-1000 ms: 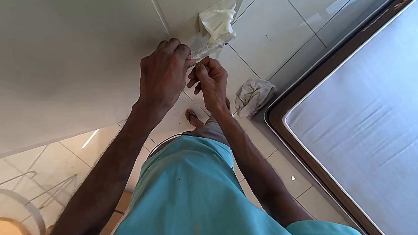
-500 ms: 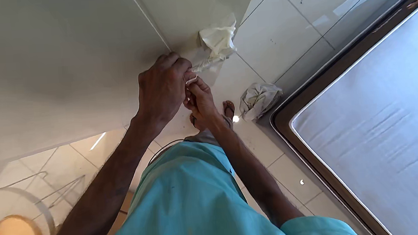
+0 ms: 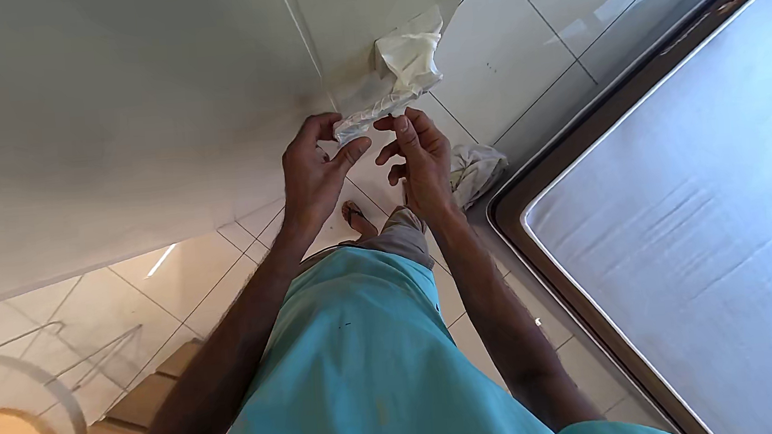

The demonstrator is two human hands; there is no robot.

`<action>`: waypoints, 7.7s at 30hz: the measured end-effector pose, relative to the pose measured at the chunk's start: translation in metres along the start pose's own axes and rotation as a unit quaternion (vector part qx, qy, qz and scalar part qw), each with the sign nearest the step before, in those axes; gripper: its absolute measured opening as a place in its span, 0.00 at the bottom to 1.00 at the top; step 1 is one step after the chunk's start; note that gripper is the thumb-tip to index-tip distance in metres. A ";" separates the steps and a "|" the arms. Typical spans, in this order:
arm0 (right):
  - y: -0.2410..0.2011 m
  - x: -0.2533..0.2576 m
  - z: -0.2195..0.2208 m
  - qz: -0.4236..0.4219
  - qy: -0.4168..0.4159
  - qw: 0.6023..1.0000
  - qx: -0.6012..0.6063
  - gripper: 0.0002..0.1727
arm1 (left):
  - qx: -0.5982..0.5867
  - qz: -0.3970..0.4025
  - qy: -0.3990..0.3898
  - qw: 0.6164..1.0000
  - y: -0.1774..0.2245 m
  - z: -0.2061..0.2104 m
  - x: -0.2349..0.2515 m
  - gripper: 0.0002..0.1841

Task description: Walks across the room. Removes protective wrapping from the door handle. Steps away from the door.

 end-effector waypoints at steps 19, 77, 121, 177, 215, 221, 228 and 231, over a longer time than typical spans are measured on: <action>-0.026 0.008 0.014 -0.122 0.069 0.954 -0.264 0.19 | -0.240 -0.074 -0.026 0.968 -0.002 0.033 0.006 0.07; -0.069 -0.025 0.097 -0.245 -0.142 0.832 -0.477 0.16 | -0.102 0.004 0.042 0.994 -0.007 0.014 0.011 0.13; -0.020 -0.028 0.120 -0.127 -0.204 0.897 -0.371 0.12 | -0.661 0.018 -0.111 0.742 -0.033 0.000 -0.041 0.30; -0.100 0.024 0.021 -0.444 -0.202 0.700 -0.521 0.11 | 0.303 -0.135 -0.045 0.942 0.087 -0.015 0.026 0.12; -0.094 0.019 0.006 -0.292 -0.165 0.869 -0.364 0.09 | -0.391 -0.421 -0.143 0.806 -0.007 0.048 0.010 0.17; -0.097 0.019 0.006 -0.293 -0.186 0.857 -0.382 0.08 | -0.580 -0.284 -0.175 0.744 -0.010 0.096 -0.005 0.16; -0.099 0.024 0.011 -0.298 -0.192 0.846 -0.399 0.07 | -0.660 -0.249 -0.133 0.696 0.015 0.109 -0.024 0.09; -0.100 0.026 0.015 -0.294 -0.193 0.841 -0.411 0.06 | -0.673 -0.266 -0.096 0.683 0.026 0.107 -0.033 0.08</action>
Point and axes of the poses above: each hand's wrist, its own x-axis towards the middle knuckle, its own z-axis out of the palm, y = z × x, the point moved 7 cm from there along x, towards the middle knuckle, and after that the axes turned 15 degrees about x, right-handed, at the moved point
